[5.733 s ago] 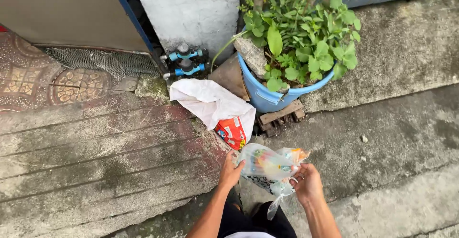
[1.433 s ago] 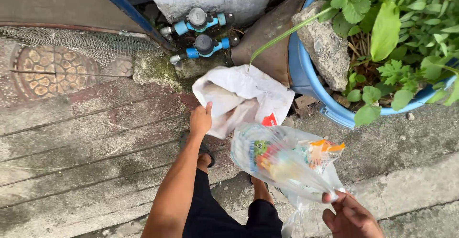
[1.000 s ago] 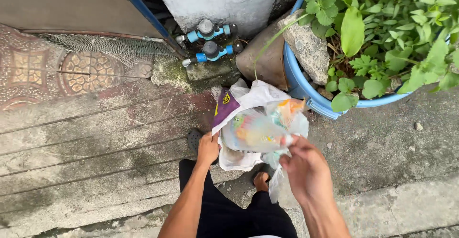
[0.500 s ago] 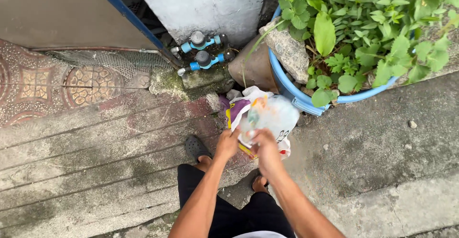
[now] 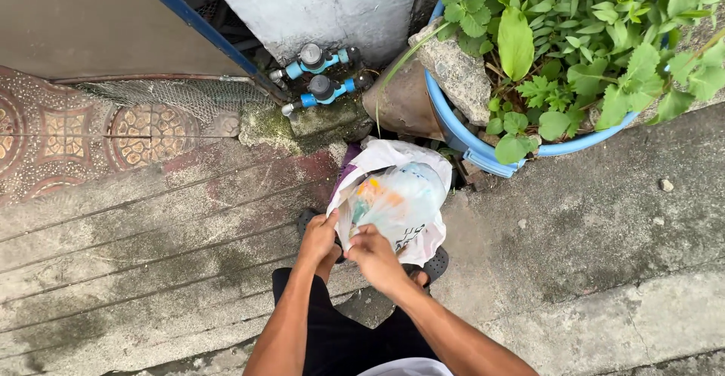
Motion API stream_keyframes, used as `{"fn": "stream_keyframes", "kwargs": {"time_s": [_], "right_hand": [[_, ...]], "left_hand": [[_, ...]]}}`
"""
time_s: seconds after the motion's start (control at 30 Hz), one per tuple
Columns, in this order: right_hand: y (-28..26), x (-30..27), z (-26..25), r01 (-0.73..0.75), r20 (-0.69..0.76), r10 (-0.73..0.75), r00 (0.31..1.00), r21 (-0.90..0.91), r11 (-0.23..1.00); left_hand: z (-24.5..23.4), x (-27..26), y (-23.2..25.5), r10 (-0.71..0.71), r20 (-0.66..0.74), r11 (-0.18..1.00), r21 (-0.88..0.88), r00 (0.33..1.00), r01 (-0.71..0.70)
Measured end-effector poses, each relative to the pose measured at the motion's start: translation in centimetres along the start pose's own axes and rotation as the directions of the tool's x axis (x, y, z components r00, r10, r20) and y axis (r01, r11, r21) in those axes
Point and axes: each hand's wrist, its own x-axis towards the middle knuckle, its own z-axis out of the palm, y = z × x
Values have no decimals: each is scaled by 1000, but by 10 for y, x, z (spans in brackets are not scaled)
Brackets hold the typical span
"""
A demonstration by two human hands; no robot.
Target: Sort trash from a plastic bag and other containers into a waste bin.
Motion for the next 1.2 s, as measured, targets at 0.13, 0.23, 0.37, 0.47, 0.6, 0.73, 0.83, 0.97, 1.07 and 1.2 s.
{"fn": "stream_keyframes", "kwargs": {"time_s": [0.13, 0.23, 0.37, 0.47, 0.6, 0.73, 0.83, 0.97, 1.07, 1.2], "right_hand": [[-2, 14, 4, 49, 90, -35, 995, -153, 987], [56, 68, -8, 81, 123, -56, 991, -204, 976], [89, 122, -46, 261, 87, -246, 965, -359, 896], [78, 121, -70, -153, -110, 154, 982, 17, 988], [91, 88, -57, 99, -132, -111, 985, -97, 990], [70, 75, -53, 146, -71, -164, 984, -209, 967], [48, 60, -54, 53, -100, -79, 992, -238, 970], [21, 39, -50, 58, -72, -81, 994, -275, 960], [1, 22, -43, 94, -18, -105, 994, -319, 943], [-21, 6, -30, 116, 74, -95, 993, -372, 921]], "left_hand": [[-14, 6, -10, 24, -67, 987, 162, 997, -13], [-20, 10, -19, -25, -65, 979, 199, 998, 37], [-12, 16, -26, 1, -50, 932, 362, 999, 17], [-2, 23, -19, -20, -21, 910, 413, 1000, 27], [-7, -3, 41, -111, -7, 854, 510, 994, 99], [-3, 14, 78, 25, -49, 704, 710, 998, 17], [7, 36, 109, 239, -46, 715, 684, 970, -144], [28, 70, 160, 435, 100, 593, 716, 895, -368], [47, 94, 181, 411, 283, 401, 798, 867, -450], [91, 194, 92, 264, 367, 115, 906, 892, -407]]}}
